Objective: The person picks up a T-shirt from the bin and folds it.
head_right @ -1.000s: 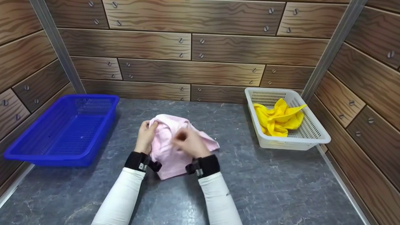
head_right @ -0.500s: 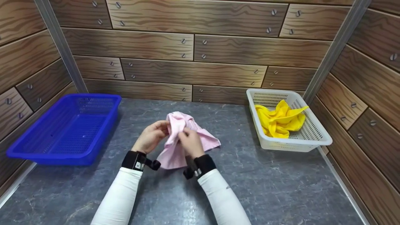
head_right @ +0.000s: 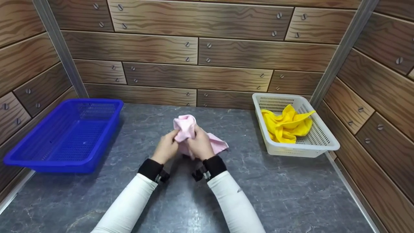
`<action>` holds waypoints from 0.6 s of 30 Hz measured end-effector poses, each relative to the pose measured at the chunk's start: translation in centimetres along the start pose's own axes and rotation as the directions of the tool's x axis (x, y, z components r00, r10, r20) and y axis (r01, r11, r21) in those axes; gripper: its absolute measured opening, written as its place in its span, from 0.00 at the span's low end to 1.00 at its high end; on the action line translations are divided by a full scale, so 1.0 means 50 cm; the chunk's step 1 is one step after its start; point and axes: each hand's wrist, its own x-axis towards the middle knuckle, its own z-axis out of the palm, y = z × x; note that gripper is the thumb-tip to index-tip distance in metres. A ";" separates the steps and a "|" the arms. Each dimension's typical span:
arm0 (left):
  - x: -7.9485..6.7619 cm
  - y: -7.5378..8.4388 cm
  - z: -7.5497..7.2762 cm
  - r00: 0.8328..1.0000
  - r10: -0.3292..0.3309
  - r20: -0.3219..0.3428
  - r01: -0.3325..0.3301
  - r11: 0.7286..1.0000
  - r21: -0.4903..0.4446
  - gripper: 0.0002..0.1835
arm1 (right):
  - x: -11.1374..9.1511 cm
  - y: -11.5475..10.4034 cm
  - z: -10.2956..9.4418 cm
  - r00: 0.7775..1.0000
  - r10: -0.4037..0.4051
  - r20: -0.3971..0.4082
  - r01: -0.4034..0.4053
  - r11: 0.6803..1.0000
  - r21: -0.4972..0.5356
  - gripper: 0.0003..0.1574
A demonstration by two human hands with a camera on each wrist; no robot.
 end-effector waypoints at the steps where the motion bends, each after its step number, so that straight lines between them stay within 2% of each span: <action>1: 0.006 0.001 -0.007 0.998 -0.009 -0.067 0.011 0.999 0.032 0.12 | 0.006 -0.005 -0.009 0.998 -0.043 -0.043 0.040 0.998 -0.052 0.11; 3: 0.021 0.001 -0.021 0.981 -0.029 -0.192 0.048 0.994 0.098 0.10 | 0.022 -0.018 -0.033 0.983 -0.114 -0.144 0.095 0.987 -0.129 0.11; 5: 0.037 -0.002 -0.035 0.961 -0.037 -0.273 0.087 0.981 0.171 0.10 | 0.037 -0.038 -0.061 0.958 -0.164 -0.233 0.132 0.981 -0.144 0.10; 7: 0.055 -0.013 -0.054 0.959 -0.049 -0.278 0.114 0.967 0.226 0.11 | 0.051 -0.061 -0.098 0.930 -0.207 -0.303 0.169 0.975 -0.147 0.10; 9: 0.071 -0.027 -0.083 0.962 -0.077 -0.263 0.141 0.961 0.237 0.14 | 0.065 -0.082 -0.143 0.895 -0.254 -0.366 0.209 0.965 -0.157 0.11; 11: 0.083 -0.047 -0.125 0.958 -0.093 -0.272 0.148 0.971 0.190 0.15 | 0.075 -0.096 -0.196 0.865 -0.267 -0.426 0.223 0.963 -0.151 0.10; 14: 0.094 -0.066 -0.205 0.943 -0.103 -0.315 0.134 0.988 0.079 0.14 | 0.078 -0.105 -0.279 0.838 -0.249 -0.485 0.197 0.968 -0.156 0.08; 18: 0.101 -0.058 -0.310 0.917 -0.062 -0.393 0.024 0.995 -0.101 0.15 | 0.057 -0.118 -0.373 0.839 -0.210 -0.502 0.119 0.971 -0.207 0.08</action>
